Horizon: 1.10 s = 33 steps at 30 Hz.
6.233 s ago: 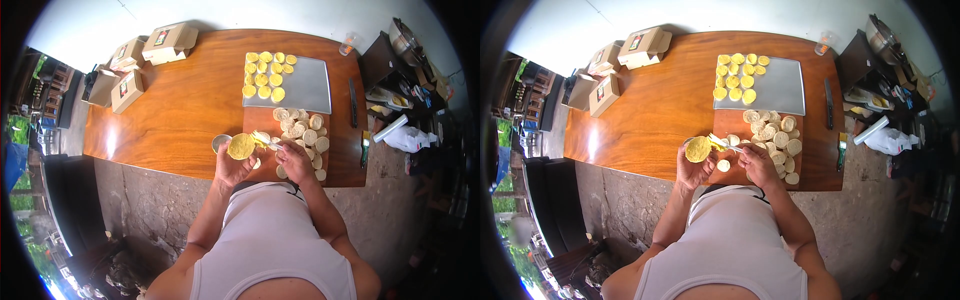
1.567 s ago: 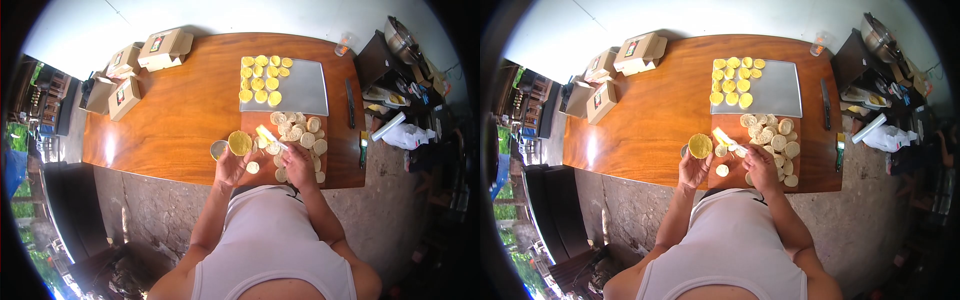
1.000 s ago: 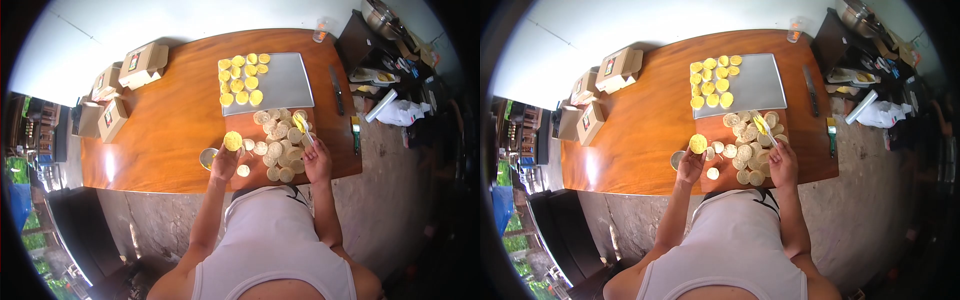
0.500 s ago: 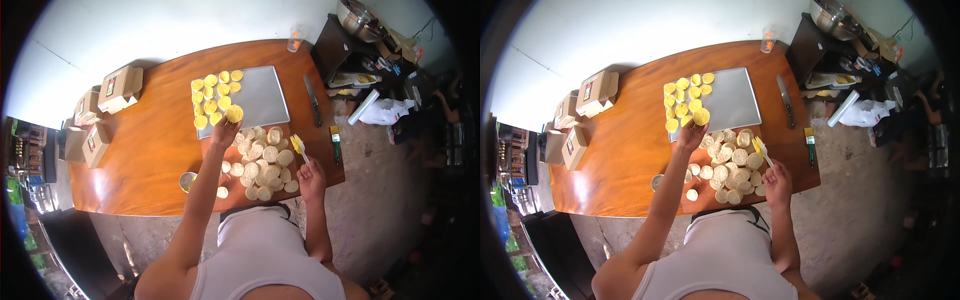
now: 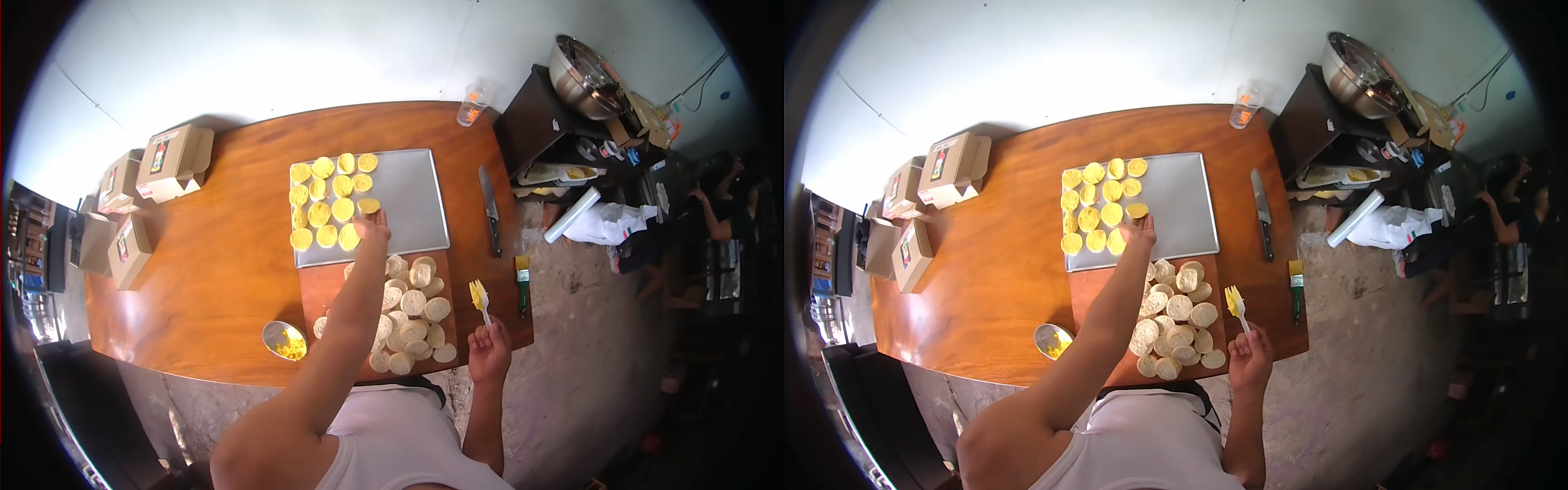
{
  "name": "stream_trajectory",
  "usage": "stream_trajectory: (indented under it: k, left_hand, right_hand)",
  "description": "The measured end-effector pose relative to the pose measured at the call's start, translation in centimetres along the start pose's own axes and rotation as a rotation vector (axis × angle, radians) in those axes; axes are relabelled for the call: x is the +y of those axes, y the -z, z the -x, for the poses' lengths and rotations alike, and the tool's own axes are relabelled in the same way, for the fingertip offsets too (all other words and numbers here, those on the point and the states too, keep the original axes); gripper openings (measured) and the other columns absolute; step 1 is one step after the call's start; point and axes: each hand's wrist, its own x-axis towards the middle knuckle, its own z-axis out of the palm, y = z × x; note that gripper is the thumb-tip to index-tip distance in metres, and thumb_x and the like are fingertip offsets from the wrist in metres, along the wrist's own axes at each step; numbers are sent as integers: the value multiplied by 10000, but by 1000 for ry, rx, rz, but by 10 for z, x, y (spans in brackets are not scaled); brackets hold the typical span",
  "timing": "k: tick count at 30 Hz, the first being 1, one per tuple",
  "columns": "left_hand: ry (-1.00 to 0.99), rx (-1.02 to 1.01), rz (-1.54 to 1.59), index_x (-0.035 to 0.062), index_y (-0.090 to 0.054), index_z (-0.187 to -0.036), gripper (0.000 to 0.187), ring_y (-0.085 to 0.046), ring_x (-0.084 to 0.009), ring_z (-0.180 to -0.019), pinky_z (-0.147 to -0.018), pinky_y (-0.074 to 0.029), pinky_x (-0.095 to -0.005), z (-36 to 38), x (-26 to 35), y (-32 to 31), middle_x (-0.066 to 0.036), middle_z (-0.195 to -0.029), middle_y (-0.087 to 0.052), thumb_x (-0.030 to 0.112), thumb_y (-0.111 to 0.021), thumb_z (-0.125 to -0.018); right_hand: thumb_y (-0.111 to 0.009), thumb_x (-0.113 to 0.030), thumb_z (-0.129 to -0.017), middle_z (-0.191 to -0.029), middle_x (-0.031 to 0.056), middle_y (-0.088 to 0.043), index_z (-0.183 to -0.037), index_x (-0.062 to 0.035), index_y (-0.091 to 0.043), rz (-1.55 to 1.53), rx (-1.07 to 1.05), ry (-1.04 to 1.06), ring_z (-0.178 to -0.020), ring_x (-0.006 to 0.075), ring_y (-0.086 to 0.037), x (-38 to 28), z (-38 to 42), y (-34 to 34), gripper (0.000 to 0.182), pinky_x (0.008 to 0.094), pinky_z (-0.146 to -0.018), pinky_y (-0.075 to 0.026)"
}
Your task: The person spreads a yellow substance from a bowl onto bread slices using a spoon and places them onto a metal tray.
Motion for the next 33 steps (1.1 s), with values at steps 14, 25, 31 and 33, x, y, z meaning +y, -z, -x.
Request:
stream_trajectory:
  k: [14,25,31,33]
  left_hand:
    - [-93,73,55,-94,-249,-1411,567,-342,-314,-1348,-1087,-384,-405,8,-9,1,-215,-1470,-279,273,-283,-979]
    - [-23,-525,-1513,30,-630,-825,278,-504,-48,-596,-514,-341,-185,231,135,129,-11,-597,-524,227,-505,-978]
    - [433,-33,-2780,84,-710,-994,314,-646,-350,-1012,-873,-505,-463,315,228,372,-175,-1063,-677,279,-596,-776]
    - [682,-90,-2749,138,-708,-1050,313,-630,-327,-1068,-915,-495,-438,323,225,442,-154,-1123,-663,290,-569,-814]
  right_hand:
    - [-525,-144,-954,-628,-42,-352,-1063,-7,-581,24,-58,-11,-589,68,-359,2,-12,-16,183,247,-557,-333]
    - [-547,-158,-952,-648,-52,-381,-1093,17,-596,-14,-173,-51,-603,54,-366,22,-7,-33,230,239,-569,-339]
    - [-533,-160,-958,-657,-50,-373,-1081,20,-586,64,-302,-158,-608,54,-361,44,2,-46,224,229,-582,-336]
    - [-533,-151,-956,-657,-50,-374,-1070,4,-586,50,-316,-209,-611,52,-368,52,5,-50,199,230,-583,-336]
